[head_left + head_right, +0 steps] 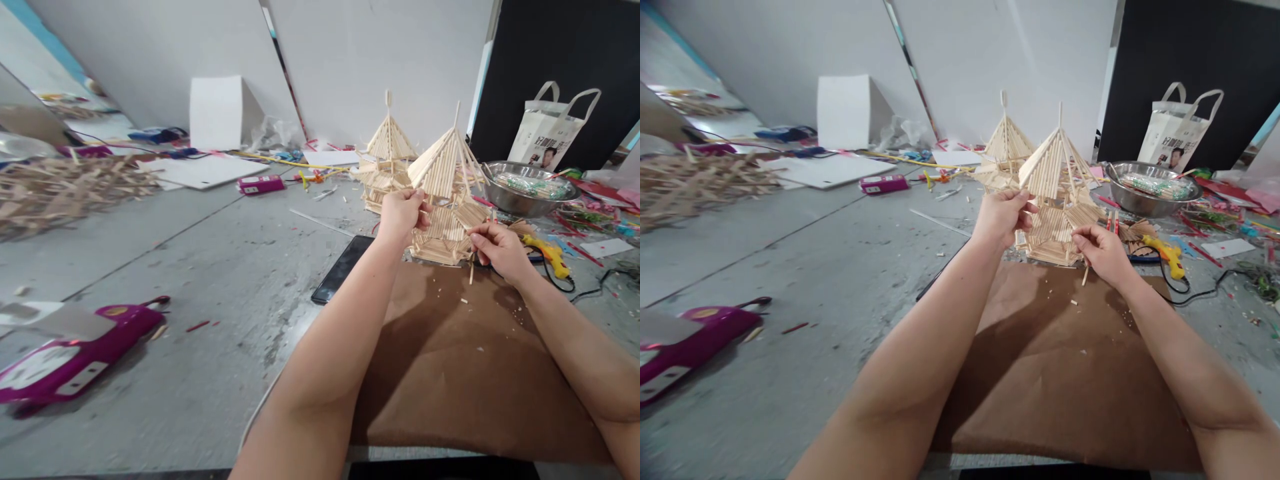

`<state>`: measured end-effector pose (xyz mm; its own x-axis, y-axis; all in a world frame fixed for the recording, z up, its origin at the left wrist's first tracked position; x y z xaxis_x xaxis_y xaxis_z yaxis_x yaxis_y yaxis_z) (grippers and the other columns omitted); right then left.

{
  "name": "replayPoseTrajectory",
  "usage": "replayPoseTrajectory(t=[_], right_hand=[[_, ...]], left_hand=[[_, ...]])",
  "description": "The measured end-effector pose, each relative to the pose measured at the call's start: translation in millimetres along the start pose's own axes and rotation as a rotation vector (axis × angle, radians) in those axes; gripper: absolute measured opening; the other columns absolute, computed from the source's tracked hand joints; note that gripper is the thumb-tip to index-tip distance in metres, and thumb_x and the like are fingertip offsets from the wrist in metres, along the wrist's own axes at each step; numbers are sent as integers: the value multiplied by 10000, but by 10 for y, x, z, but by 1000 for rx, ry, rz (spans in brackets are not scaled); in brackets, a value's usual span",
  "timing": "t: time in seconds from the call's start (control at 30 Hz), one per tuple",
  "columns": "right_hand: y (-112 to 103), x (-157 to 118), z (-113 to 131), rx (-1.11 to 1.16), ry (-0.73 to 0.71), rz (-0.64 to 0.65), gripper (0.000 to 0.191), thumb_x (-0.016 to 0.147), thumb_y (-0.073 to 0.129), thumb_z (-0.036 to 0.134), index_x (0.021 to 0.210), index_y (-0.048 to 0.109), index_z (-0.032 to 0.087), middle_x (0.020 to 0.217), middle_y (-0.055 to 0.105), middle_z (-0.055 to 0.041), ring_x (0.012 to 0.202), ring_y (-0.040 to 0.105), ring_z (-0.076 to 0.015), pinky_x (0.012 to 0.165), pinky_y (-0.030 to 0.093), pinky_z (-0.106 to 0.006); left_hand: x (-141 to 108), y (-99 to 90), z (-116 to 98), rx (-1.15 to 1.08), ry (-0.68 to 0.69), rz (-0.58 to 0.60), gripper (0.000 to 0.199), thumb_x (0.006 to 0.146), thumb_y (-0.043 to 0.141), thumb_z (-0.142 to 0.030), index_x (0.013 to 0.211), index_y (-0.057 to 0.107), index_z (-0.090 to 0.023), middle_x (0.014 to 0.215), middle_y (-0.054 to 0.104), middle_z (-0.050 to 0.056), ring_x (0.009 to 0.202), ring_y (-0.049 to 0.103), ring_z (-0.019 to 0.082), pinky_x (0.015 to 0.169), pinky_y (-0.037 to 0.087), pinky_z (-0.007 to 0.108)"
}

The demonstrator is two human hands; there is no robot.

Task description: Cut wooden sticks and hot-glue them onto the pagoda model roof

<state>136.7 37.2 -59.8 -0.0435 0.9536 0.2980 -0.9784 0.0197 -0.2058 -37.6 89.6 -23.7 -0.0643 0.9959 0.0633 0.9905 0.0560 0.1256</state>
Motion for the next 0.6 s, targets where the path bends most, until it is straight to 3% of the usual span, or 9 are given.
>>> replayPoseTrajectory(t=[0.37,0.6], right_hand=[[-73,11,57,-22,-57,-25,281,699,635,435,776,577,171,548,534,48,376,415,-43,381,323,-207],[-516,89,279,-141,-98,-129,221,727,627,396,778,583,185,577,551,30,390,426,-53,392,334,-215]], left_hand=[[-12,-30,-21,29,1,-3,196,864,449,-167,682,516,-143,465,518,-43,301,420,35,356,330,194],[-62,-116,-96,198,103,-64,200,784,475,-135,587,489,-167,397,418,-66,269,349,38,316,232,209]])
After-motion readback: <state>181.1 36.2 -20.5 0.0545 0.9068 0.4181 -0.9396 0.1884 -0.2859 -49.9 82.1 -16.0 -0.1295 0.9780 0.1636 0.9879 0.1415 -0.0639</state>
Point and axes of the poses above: each hand's wrist, its own x-axis towards the middle knuckle, its own y-axis out of the palm, z = x × y, the point moved 3 cm from there along x, towards the middle knuckle
